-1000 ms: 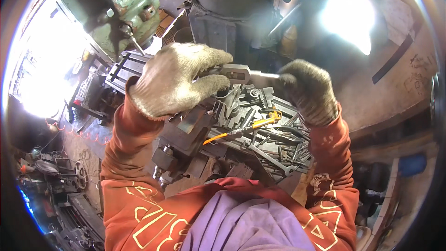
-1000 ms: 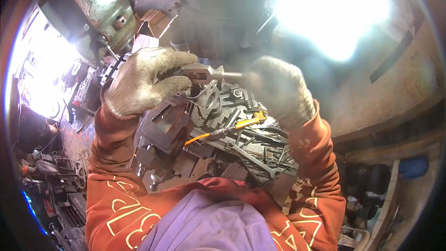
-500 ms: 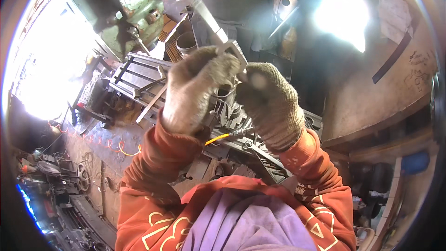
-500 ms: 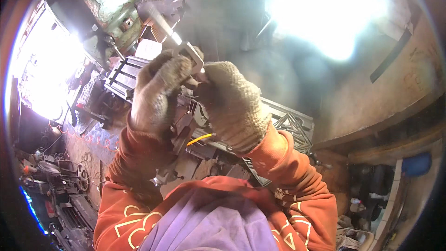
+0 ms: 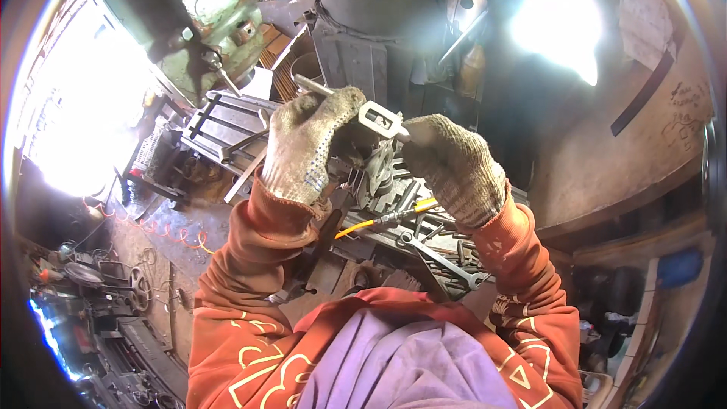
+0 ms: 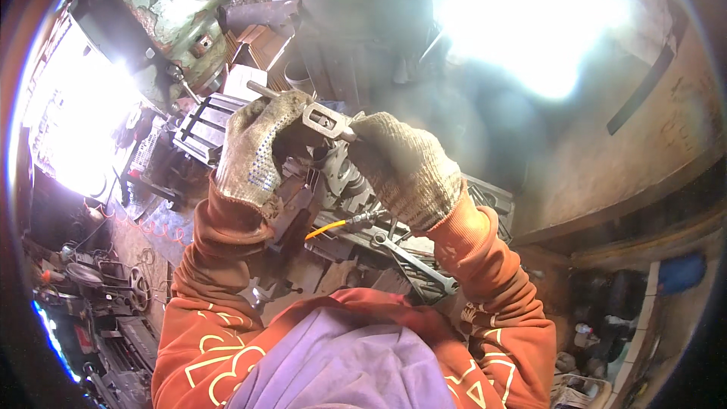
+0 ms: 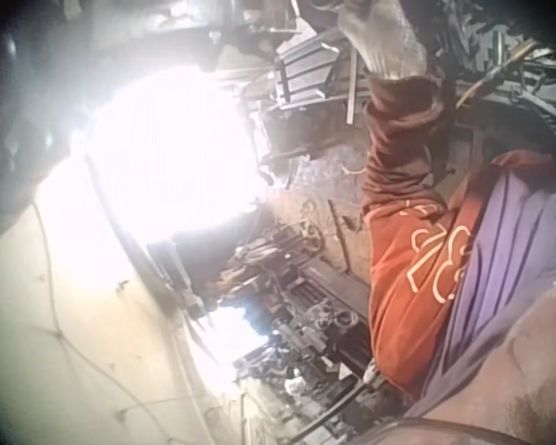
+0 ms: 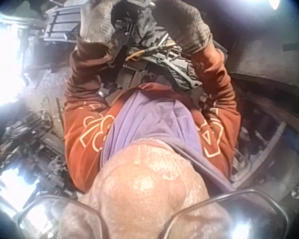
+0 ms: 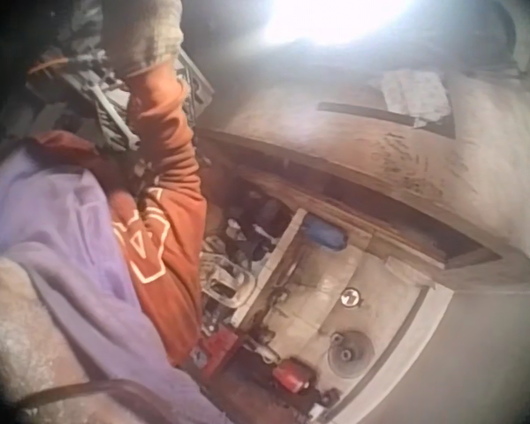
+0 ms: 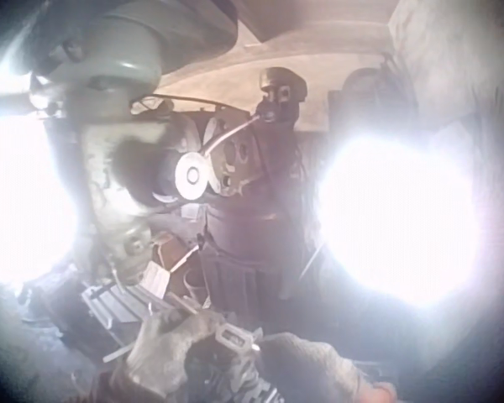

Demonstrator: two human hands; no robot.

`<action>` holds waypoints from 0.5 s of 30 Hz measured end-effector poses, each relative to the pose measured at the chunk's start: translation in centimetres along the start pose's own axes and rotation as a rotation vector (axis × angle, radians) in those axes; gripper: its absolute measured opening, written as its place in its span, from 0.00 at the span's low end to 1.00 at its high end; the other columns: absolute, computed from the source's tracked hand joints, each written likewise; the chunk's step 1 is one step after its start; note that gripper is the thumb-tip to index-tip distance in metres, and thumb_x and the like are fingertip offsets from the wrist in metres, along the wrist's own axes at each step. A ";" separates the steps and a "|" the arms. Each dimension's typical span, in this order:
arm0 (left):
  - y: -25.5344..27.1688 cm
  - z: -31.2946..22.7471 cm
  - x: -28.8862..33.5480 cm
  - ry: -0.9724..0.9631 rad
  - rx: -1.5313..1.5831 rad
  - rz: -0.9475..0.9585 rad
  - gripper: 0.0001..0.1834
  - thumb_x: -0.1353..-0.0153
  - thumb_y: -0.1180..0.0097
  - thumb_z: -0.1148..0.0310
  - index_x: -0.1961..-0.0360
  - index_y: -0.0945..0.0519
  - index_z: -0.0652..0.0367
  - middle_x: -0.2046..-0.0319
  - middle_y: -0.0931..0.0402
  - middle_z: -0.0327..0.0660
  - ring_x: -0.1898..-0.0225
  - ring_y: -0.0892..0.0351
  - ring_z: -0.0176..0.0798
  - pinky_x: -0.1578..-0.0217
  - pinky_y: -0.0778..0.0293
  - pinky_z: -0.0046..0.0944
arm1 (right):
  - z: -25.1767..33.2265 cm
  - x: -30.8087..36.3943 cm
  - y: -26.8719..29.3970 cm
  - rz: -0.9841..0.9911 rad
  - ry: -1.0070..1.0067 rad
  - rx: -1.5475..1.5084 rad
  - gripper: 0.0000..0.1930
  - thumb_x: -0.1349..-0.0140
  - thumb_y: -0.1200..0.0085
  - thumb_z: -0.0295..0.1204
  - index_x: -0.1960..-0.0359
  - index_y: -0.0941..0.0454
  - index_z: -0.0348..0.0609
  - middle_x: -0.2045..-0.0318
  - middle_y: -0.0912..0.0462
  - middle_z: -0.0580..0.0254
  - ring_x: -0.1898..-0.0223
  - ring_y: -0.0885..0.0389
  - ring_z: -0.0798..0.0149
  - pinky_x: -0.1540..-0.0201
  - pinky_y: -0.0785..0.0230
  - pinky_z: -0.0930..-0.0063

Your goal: The person picks up a metal housing and uses a tap tool held in a handle to clean or create threads in a hole. They handle a small bolt and insert it into the hole by hand to check the fit.

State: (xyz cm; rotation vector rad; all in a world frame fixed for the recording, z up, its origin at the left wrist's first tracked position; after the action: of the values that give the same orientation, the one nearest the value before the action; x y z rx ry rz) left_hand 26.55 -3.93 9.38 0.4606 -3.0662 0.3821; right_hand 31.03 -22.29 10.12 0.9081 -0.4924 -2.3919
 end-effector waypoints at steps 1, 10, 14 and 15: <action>0.0 0.0 0.0 -0.001 0.020 -0.016 0.16 0.29 0.41 0.62 0.51 0.16 0.66 0.63 0.13 0.44 0.65 0.13 0.35 0.65 0.19 0.34 | 0.0 -0.1 0.1 -0.005 0.008 0.005 0.09 0.28 0.41 0.28 0.51 0.19 0.38 0.70 0.17 0.59 0.70 0.19 0.67 0.63 0.24 0.69; 0.7 -1.0 -0.1 -0.129 -0.126 0.017 0.17 0.27 0.41 0.60 0.53 0.15 0.66 0.66 0.12 0.44 0.69 0.13 0.35 0.67 0.20 0.33 | 0.6 -1.4 0.1 0.009 -0.066 0.135 0.10 0.30 0.37 0.32 0.54 0.17 0.40 0.69 0.14 0.53 0.69 0.14 0.60 0.63 0.22 0.66; -1.3 -1.8 0.8 -0.174 -0.112 0.035 0.14 0.26 0.41 0.63 0.53 0.15 0.64 0.65 0.13 0.40 0.64 0.17 0.28 0.62 0.23 0.30 | 3.2 -1.4 0.5 -0.189 0.173 0.256 0.09 0.31 0.36 0.30 0.54 0.17 0.40 0.67 0.14 0.52 0.66 0.13 0.58 0.61 0.21 0.65; -2.1 -1.9 0.8 -0.218 -0.152 0.041 0.13 0.26 0.41 0.64 0.53 0.15 0.64 0.66 0.13 0.39 0.64 0.19 0.27 0.61 0.24 0.29 | 3.7 -1.0 0.3 -0.201 0.185 0.247 0.10 0.32 0.36 0.30 0.54 0.18 0.39 0.66 0.14 0.52 0.66 0.13 0.57 0.60 0.21 0.65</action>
State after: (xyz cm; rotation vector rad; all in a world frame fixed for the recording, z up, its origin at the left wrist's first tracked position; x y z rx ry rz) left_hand 26.31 -5.64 11.80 0.4631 -3.2864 0.1036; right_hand 29.20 -21.43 13.43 1.3311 -0.6608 -2.4267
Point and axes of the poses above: each hand's wrist, its own x-axis away from the middle knuckle, its own y-axis out of the back of the hand, z = x × y, the point moved 8 cm from there along -x, towards the middle knuckle
